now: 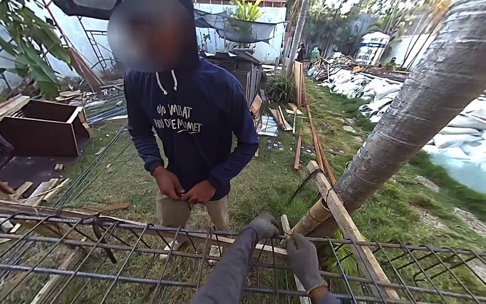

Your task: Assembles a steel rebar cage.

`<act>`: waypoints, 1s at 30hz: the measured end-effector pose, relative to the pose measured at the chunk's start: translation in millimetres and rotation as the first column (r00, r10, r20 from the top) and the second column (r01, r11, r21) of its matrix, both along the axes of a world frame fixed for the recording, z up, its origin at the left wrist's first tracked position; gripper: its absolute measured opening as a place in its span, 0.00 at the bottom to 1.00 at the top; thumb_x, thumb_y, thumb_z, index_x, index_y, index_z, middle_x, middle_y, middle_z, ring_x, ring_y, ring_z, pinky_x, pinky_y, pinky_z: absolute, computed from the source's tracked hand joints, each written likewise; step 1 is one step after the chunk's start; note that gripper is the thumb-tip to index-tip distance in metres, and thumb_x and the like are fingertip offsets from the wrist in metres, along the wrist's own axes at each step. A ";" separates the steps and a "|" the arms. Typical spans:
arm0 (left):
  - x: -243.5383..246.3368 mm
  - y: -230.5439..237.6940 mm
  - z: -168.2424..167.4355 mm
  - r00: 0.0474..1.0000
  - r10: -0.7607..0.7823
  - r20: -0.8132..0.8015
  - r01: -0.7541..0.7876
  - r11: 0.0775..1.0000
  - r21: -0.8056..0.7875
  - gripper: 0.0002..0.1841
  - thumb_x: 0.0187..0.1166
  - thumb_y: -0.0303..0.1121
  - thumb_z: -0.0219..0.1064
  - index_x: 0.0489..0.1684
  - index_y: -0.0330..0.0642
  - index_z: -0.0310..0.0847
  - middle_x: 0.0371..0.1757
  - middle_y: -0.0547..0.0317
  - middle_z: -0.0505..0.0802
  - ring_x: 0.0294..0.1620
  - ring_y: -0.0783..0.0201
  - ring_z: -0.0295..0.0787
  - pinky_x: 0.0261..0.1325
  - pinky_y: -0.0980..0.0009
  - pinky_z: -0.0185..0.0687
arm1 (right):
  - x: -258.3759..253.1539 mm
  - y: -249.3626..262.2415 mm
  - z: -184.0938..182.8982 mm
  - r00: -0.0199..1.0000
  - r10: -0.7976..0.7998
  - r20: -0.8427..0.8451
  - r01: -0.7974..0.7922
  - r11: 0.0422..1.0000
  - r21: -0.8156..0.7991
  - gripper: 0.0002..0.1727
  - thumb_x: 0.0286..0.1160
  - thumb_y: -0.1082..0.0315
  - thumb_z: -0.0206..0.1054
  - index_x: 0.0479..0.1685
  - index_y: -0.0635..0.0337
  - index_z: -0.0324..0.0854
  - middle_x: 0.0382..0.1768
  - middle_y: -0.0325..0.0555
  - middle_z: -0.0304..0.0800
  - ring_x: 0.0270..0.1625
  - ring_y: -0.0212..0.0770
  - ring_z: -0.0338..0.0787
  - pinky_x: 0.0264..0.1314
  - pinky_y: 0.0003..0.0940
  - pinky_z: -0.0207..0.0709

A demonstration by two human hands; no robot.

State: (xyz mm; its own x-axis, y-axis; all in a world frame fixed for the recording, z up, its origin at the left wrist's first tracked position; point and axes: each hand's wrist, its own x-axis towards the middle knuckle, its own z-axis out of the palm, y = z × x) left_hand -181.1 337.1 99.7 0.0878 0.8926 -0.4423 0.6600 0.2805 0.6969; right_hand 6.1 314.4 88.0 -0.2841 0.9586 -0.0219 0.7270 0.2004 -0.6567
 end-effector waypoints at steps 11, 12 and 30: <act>30.1 -63.3 -11.1 0.945 0.262 -0.195 -0.200 0.936 0.290 0.26 0.74 0.38 0.68 0.74 0.48 0.81 0.74 0.55 0.86 0.74 0.55 0.82 0.78 0.51 0.74 | -3.4 5.5 9.9 0.990 0.091 0.104 -0.090 0.996 -0.015 0.21 0.86 0.56 0.54 0.35 0.60 0.87 0.31 0.50 0.89 0.42 0.50 0.91 0.53 0.52 0.81; 35.3 -64.2 -13.8 0.940 0.252 -0.230 -0.182 0.940 0.289 0.27 0.73 0.38 0.69 0.76 0.49 0.80 0.76 0.56 0.85 0.77 0.54 0.80 0.81 0.51 0.71 | -5.2 3.9 11.8 0.986 0.105 0.127 -0.104 0.994 -0.012 0.21 0.87 0.56 0.54 0.35 0.60 0.87 0.30 0.49 0.89 0.42 0.49 0.91 0.53 0.51 0.81; 14.0 -57.4 -7.8 0.963 0.254 0.094 -0.269 0.937 0.223 0.31 0.69 0.35 0.73 0.78 0.53 0.78 0.72 0.52 0.87 0.71 0.51 0.85 0.73 0.43 0.79 | 8.2 65.0 77.4 0.899 0.393 0.193 -0.353 0.911 -0.213 0.25 0.90 0.46 0.55 0.61 0.55 0.88 0.50 0.52 0.93 0.55 0.51 0.92 0.66 0.57 0.81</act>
State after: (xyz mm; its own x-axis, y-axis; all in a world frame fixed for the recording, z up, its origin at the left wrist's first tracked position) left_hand -167.0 279.7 92.0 -0.1421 0.9647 -0.2215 0.5379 0.2631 0.8009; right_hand 14.3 379.4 165.4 -0.5879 0.7590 -0.2798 0.7534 0.3878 -0.5310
